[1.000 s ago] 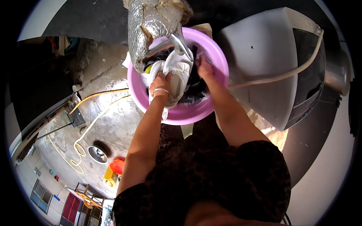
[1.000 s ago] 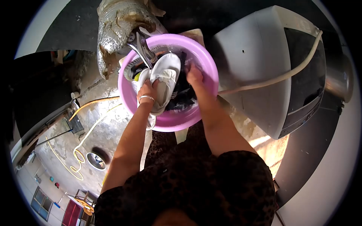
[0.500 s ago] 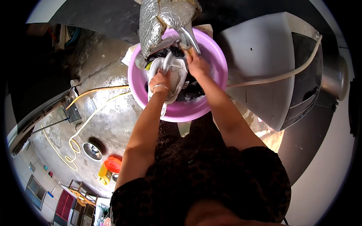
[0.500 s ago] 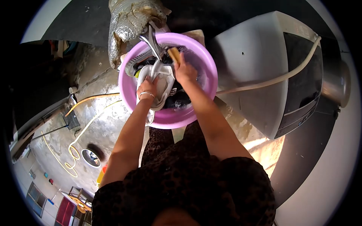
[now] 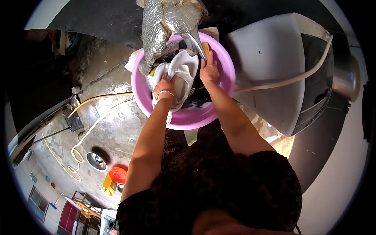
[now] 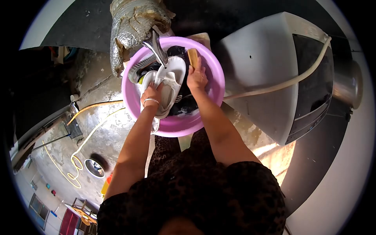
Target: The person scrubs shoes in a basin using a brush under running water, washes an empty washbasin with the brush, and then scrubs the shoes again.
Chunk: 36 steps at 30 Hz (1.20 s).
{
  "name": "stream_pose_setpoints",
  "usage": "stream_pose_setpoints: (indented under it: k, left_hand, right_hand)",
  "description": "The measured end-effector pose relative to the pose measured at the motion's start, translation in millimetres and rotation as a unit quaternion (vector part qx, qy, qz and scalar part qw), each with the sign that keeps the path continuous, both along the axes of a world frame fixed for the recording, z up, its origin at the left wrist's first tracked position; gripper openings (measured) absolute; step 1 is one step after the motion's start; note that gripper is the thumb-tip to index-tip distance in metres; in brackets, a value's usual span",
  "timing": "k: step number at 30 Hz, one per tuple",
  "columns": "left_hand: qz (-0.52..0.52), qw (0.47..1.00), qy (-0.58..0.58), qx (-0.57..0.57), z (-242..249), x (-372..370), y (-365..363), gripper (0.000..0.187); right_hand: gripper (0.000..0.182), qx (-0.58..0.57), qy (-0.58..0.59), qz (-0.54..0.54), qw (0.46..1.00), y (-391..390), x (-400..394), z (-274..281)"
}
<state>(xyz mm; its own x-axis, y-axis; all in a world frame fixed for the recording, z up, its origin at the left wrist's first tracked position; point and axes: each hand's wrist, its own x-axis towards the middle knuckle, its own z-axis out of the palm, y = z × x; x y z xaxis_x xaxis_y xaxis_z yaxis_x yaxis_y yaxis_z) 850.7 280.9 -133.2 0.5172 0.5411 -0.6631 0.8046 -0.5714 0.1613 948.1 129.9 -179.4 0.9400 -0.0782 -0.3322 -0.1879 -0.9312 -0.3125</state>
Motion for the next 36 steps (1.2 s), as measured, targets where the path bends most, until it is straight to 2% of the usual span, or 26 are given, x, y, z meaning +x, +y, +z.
stream_pose_setpoints:
  k: [3,4,7,8,11,13,14,15,17,19,20,23,24,25,27,29,31,34,36]
  left_hand:
    - [-0.006,1.0,0.009,0.006,0.4,1.1,-1.2,0.055]
    - [-0.01,1.0,0.013,0.011,0.6,1.4,-1.1,0.054]
    - [-0.014,1.0,0.008,0.02,1.5,1.4,-3.9,0.053]
    - [-0.008,1.0,0.006,0.02,1.2,2.2,-3.9,0.053]
    - [-0.01,1.0,0.003,0.023,-2.4,4.1,-1.2,0.053]
    - [-0.017,1.0,0.004,0.0,-12.5,1.2,0.5,0.055]
    - [-0.022,1.0,0.005,-0.01,-15.2,-0.4,1.5,0.055]
    - [-0.029,1.0,0.004,0.004,-13.8,-2.9,-0.5,0.055]
    - [-0.037,0.999,-0.002,0.035,-9.6,-5.1,-8.5,0.053]
    - [-0.066,0.996,-0.01,0.054,-2.7,-7.4,-14.8,0.045]
    - [-0.072,0.995,-0.008,0.064,-0.5,-7.3,-17.0,0.042]
    - [-0.068,0.996,-0.01,0.051,-1.8,-0.9,-16.6,0.037]
    - [-0.065,0.997,-0.007,0.041,-3.0,-1.2,-14.7,0.036]
    - [-0.063,0.998,-0.002,0.029,-3.7,-3.6,-14.5,0.035]
    - [-0.067,0.997,-0.021,0.035,-0.5,-9.3,-15.9,0.034]
    - [-0.078,0.995,-0.034,0.049,5.9,-7.7,-17.8,0.034]
    - [-0.074,0.995,-0.041,0.048,6.8,-8.7,-17.3,0.036]
    - [-0.044,0.996,-0.08,0.021,1.5,-15.8,-14.2,0.039]
    - [-0.045,0.991,-0.122,0.024,-13.8,-22.0,-10.7,0.042]
  right_hand:
    - [0.062,-0.026,0.072,0.077,0.994,-25.3,-8.6,-53.2]
    - [0.058,-0.012,0.122,0.065,0.99,-26.2,-4.2,-54.0]
    - [0.05,0.182,0.145,0.007,0.972,-34.9,12.9,-68.7]
    - [0.045,0.226,0.113,0.014,0.967,-42.7,9.9,-69.0]
    - [0.047,0.34,-0.013,0.05,0.939,-31.2,-36.2,5.4]
    - [0.051,0.271,0.08,0.178,0.943,-4.0,-60.9,91.3]
    - [0.052,0.23,-0.126,0.314,0.913,1.9,-73.8,61.0]
    - [0.052,0.158,-0.054,0.289,0.943,9.5,-64.1,61.2]
    - [0.051,0.01,0.086,0.235,0.968,32.1,-18.6,56.8]
    - [0.051,-0.034,0.057,0.194,0.979,27.7,18.2,20.1]
    - [0.053,0.007,-0.011,0.223,0.975,24.3,17.2,7.3]
    - [0.054,0.052,0.13,0.303,0.943,31.2,-26.2,71.0]
    - [0.054,0.095,-0.044,0.358,0.928,29.1,-54.9,70.3]
    - [0.055,0.073,-0.045,0.375,0.923,26.5,-57.8,66.3]
    - [0.054,0.002,0.126,0.264,0.956,28.1,-20.4,52.4]
    - [0.05,-0.035,0.082,0.186,0.979,12.7,9.5,18.7]
    - [0.052,-0.004,0.013,0.217,0.976,-1.8,10.5,6.2]
    - [0.051,0.053,-0.01,0.075,0.996,-17.0,0.7,-8.8]
    - [0.052,0.007,0.013,0.068,0.998,-28.7,-12.4,-31.5]
